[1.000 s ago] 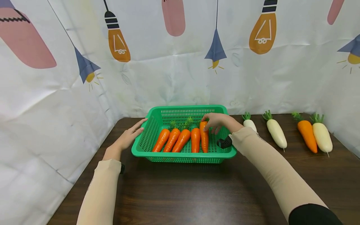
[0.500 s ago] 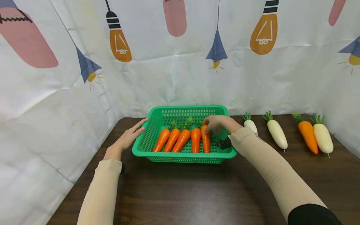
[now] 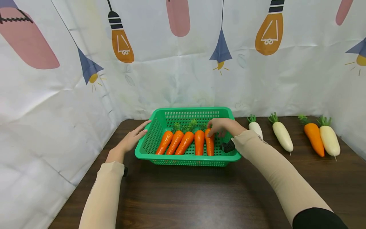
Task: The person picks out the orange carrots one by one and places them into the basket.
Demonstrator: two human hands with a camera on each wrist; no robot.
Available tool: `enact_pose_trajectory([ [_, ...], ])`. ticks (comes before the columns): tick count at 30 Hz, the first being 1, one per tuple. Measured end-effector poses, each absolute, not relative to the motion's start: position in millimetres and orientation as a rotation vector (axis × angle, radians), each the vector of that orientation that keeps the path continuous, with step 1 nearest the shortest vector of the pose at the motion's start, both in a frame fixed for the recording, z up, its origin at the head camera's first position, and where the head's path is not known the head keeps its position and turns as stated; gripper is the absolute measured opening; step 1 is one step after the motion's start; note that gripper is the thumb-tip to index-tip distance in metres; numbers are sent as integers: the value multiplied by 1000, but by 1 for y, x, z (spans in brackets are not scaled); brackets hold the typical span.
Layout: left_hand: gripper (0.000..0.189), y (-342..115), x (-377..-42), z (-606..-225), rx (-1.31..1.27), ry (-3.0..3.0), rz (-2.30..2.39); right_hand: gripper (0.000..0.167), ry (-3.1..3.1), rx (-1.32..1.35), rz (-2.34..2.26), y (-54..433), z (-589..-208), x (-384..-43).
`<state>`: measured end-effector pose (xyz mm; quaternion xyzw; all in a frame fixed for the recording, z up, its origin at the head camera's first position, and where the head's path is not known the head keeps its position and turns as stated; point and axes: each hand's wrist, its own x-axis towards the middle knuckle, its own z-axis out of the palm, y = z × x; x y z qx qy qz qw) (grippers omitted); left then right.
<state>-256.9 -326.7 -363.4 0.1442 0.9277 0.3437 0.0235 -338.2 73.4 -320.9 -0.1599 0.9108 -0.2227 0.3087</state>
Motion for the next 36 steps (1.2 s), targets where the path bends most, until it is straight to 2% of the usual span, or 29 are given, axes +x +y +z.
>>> enact_pose_trajectory([
  [11, 60, -324, -257, -363, 451, 2872, 1069, 55, 2435, -442, -545, 76, -317, -338],
  [24, 60, -327, -256, -365, 452, 2870, 1063, 52, 2534, -604, -517, 82, -292, -326],
  [36, 60, -325, -255, -364, 446, 2882, 1059, 45, 2557, -830, -850, 117, -273, -305],
])
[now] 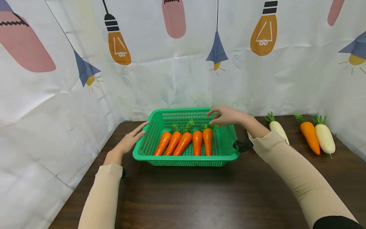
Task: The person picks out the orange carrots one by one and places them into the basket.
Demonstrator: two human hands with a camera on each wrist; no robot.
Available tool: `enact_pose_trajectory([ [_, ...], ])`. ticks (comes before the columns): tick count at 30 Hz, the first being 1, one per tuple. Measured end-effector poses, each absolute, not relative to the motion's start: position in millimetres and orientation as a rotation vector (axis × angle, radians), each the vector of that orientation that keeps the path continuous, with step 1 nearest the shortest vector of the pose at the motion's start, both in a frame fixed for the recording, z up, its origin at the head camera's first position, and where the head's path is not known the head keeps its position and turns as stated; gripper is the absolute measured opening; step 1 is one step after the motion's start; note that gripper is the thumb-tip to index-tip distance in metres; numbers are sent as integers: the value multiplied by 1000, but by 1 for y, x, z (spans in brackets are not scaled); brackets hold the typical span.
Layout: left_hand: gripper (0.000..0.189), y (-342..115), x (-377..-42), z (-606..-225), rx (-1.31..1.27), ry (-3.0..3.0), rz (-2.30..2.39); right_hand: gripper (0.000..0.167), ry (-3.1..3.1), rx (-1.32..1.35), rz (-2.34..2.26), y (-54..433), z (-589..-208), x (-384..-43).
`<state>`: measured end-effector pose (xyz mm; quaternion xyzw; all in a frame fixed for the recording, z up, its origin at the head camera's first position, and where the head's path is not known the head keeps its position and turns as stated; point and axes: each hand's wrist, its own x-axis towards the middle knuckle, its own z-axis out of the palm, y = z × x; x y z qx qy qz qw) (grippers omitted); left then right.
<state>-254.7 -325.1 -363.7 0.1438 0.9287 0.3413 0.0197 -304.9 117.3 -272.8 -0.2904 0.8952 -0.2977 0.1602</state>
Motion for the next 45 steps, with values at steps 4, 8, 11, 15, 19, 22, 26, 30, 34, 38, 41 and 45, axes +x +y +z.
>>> enact_pose_trajectory([
  [4, 60, -325, -254, -364, 448, 2880, 1053, 40, 2594, -888, -912, 133, -271, -297],
  [8, 60, -326, -254, -364, 446, 2880, 1052, 35, 2636, -932, -985, 150, -273, -290],
  [11, 60, -325, -254, -364, 446, 2882, 1053, 34, 2657, -961, -1040, 162, -275, -284],
  [15, 60, -325, -254, -364, 452, 2880, 1050, 33, 2705, -978, -1077, 178, -275, -275],
  [19, 60, -325, -254, -364, 458, 2876, 1051, 31, 2815, -924, -1040, 194, -275, -267],
  [22, 60, -325, -254, -364, 459, 2876, 1057, 30, 2865, -893, -1015, 208, -277, -263],
  [26, 60, -326, -252, -363, 458, 2872, 1059, 28, 2902, -887, -990, 229, -286, -260],
  [30, 60, -326, -252, -362, 453, 2871, 1061, 26, 2986, -858, -945, 250, -294, -257],
  [34, 60, -325, -252, -361, 450, 2867, 1069, 23, 3111, -853, -904, 270, -301, -256],
  [38, 60, -325, -254, -362, 454, 2866, 1074, 23, 3244, -859, -880, 290, -311, -256],
  [41, 60, -325, -254, -362, 456, 2874, 1066, 25, 3331, -856, -874, 304, -321, -258],
  [45, 60, -325, -254, -363, 453, 2883, 1054, 27, 3429, -835, -908, 320, -333, -264],
])
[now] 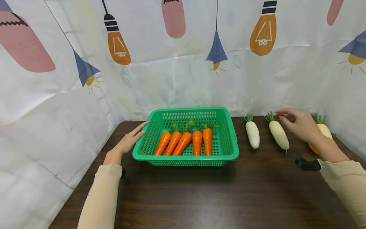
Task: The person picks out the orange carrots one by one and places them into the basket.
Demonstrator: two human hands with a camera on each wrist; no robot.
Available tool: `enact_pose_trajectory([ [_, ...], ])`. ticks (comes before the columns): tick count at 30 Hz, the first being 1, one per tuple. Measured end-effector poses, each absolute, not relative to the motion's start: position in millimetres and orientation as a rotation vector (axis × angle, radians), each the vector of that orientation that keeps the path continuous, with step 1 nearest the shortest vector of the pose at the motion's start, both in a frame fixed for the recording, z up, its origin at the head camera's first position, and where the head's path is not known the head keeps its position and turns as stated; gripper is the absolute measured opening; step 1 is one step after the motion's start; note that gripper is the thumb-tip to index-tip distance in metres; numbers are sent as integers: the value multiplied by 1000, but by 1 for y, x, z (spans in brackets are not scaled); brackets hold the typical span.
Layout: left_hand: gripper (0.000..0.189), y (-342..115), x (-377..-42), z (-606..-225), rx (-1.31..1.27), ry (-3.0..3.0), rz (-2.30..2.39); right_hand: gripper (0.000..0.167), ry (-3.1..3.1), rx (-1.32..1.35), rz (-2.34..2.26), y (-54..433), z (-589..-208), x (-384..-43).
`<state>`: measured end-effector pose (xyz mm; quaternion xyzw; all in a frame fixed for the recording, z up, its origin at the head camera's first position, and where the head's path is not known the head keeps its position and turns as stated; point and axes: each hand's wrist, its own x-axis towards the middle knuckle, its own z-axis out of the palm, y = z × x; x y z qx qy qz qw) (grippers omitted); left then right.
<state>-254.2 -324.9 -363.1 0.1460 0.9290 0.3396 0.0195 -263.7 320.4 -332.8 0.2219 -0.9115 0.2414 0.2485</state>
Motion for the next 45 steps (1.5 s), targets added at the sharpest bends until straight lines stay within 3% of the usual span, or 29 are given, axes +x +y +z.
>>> enact_pose_trajectory([
  [19, 60, -326, -252, -362, 442, 2883, 1060, 40, -2678, 69, 806, 384, -372, -268],
  [45, 59, -325, -253, -363, 453, 2870, 1071, 45, -2845, -87, 722, 408, -387, -272],
])
